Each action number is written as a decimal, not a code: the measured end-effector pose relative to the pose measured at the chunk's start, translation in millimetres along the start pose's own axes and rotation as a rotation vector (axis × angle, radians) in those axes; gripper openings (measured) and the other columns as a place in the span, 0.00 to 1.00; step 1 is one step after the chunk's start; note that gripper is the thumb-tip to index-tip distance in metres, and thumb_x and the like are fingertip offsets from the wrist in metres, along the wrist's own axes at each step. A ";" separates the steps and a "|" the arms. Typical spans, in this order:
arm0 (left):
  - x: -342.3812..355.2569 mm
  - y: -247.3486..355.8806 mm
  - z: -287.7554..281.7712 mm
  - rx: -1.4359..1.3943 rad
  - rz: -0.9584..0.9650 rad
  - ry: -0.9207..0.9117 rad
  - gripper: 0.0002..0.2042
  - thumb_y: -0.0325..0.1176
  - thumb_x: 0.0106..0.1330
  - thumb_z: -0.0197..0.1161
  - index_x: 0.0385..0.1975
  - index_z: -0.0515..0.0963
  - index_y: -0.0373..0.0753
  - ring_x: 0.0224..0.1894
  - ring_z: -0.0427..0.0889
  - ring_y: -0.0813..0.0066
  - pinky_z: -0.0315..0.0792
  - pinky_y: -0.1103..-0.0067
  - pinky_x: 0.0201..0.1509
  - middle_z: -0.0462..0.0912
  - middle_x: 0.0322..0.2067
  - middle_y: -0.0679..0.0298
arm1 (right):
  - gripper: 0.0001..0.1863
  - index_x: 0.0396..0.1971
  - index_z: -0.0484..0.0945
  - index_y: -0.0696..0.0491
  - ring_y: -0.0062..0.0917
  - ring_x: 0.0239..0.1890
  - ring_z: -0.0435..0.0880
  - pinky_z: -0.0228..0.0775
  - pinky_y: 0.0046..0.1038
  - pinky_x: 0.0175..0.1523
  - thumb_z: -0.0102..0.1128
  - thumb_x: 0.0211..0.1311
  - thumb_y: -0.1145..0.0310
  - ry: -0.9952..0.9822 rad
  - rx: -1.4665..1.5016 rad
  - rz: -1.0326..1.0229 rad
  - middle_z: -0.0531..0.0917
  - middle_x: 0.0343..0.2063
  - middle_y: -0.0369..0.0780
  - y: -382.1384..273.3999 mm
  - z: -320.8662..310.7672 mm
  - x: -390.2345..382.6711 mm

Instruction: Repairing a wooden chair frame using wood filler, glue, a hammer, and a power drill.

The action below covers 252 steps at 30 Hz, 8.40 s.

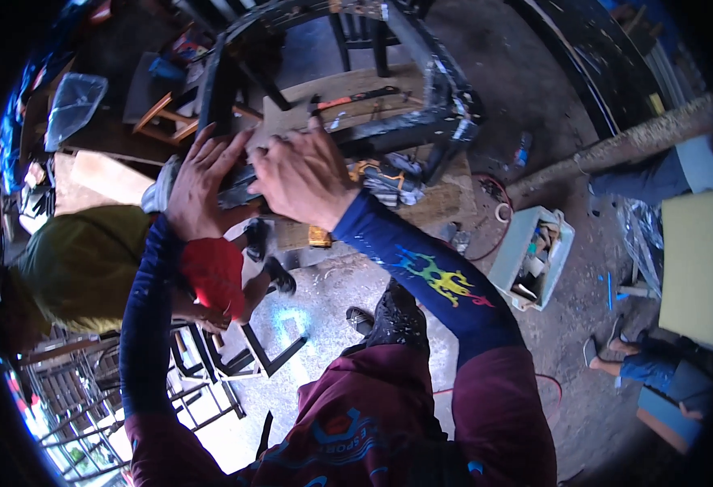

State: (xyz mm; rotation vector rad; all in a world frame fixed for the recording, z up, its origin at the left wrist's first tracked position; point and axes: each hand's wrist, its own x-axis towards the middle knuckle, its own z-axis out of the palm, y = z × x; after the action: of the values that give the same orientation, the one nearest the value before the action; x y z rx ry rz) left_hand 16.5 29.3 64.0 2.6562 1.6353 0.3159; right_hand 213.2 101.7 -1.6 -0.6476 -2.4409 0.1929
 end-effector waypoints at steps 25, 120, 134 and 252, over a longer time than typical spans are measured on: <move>12.2 112.4 75.6 -2.193 -1.317 1.568 0.25 0.58 0.59 0.71 0.32 0.74 0.41 0.36 0.80 0.71 0.76 0.75 0.46 0.78 0.30 0.65 | 0.18 0.44 0.82 0.53 0.37 0.52 0.79 0.60 0.51 0.60 0.61 0.63 0.56 -0.272 -0.136 -0.145 0.82 0.44 0.41 -18.1 -33.4 18.7; -41.0 56.5 84.6 -0.974 -0.800 0.996 0.63 0.21 0.41 0.73 0.78 0.36 0.43 0.66 0.69 0.57 0.62 0.68 0.72 0.62 0.68 0.48 | 0.09 0.33 0.80 0.55 0.37 0.34 0.81 0.63 0.42 0.47 0.67 0.53 0.68 -0.287 0.080 -0.173 0.81 0.31 0.41 -19.2 -27.6 34.9; -33.2 12.0 123.5 -0.509 -0.452 0.904 0.38 0.39 0.61 0.74 0.70 0.64 0.39 0.66 0.70 0.57 0.66 0.65 0.68 0.69 0.66 0.52 | 0.09 0.27 0.75 0.48 0.25 0.38 0.75 0.67 0.33 0.48 0.49 0.68 0.69 0.587 0.409 0.006 0.75 0.29 0.34 -13.4 132.4 33.2; 0.7 59.4 117.3 -0.745 -0.874 1.491 0.39 0.28 0.56 0.67 0.71 0.60 0.32 0.59 0.74 0.58 0.66 0.69 0.65 0.72 0.57 0.48 | 0.40 0.61 0.69 0.51 0.35 0.41 0.79 0.66 0.38 0.54 0.71 0.42 0.79 -0.207 0.230 -0.138 0.80 0.31 0.41 -23.0 -22.0 45.4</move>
State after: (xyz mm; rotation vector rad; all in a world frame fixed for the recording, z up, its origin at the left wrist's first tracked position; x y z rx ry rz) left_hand 89.7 14.5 -44.3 0.7581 1.8978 2.4469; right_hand 185.0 103.7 46.0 -0.3720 -2.5963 0.4975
